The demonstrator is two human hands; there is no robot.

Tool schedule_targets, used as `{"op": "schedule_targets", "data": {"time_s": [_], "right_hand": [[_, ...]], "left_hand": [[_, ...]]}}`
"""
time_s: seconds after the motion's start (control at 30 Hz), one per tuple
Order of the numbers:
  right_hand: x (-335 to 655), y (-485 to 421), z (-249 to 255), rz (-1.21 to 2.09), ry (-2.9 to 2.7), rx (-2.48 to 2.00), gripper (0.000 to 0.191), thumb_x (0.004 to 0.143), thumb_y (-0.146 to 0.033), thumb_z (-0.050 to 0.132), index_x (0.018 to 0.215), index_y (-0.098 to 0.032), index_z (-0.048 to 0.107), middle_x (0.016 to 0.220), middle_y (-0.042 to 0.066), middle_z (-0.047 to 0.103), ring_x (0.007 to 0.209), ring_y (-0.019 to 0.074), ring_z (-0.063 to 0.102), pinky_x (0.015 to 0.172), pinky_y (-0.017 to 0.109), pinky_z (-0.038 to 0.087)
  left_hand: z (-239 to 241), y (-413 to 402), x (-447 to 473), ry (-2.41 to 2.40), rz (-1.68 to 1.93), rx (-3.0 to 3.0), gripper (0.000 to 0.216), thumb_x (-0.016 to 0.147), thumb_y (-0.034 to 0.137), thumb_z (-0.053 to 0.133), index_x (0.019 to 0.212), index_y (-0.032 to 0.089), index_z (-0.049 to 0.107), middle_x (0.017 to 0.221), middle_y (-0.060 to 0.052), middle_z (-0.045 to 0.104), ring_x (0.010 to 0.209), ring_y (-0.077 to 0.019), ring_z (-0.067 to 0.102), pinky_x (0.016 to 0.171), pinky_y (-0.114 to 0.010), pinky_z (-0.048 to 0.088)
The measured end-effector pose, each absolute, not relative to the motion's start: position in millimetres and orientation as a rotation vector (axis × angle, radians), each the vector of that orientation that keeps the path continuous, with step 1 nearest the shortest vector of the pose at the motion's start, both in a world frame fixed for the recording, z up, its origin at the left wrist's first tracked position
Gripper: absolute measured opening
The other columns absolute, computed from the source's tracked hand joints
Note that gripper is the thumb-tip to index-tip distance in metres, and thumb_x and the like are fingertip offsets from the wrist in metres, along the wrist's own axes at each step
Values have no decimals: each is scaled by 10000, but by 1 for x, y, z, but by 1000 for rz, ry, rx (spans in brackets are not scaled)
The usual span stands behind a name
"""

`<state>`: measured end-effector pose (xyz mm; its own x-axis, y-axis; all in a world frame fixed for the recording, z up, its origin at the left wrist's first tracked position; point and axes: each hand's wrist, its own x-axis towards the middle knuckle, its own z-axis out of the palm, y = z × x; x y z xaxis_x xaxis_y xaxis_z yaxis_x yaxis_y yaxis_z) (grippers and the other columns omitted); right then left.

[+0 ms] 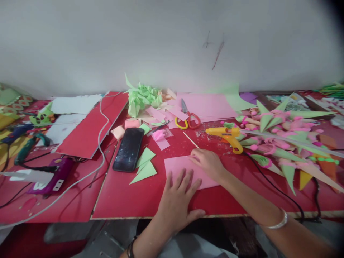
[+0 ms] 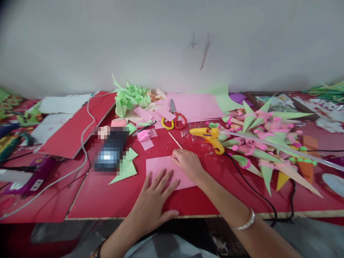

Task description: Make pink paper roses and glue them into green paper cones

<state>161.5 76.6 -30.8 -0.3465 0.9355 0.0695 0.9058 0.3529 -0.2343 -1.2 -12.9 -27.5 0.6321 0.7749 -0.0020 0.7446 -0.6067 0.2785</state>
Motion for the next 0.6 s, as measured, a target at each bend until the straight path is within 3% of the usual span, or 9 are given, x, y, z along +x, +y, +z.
{"op": "schedule_targets", "data": {"time_s": [0.33,0.47,0.6], "right_hand": [[159,79,-32,112,-2472,-1675,197,839,-304,436,716,-184,534,716,5,606,650,126,537,513,233,247],[158,80,-33,-11,-2495,-1583,219,850,-282,425,689,-185,538,730,10,590,746,134,522,582,229,292],[157,81,-35,-95,-2515,-1589,228,858,-286,408,706,-182,543,725,15,586,685,128,525,578,238,298]], "left_hand": [[-29,-13,-3,1161,173,2586,713,715,694,243,1332,341,180,1433,-93,115,1294,-327,89,978,-597,75],[-28,-13,-3,1167,165,2587,720,704,705,246,1327,350,191,1433,-97,107,1294,-331,81,975,-598,70],[-26,-13,-4,1164,149,2604,730,702,708,248,1328,335,204,1432,-96,120,1290,-333,98,977,-595,76]]}}
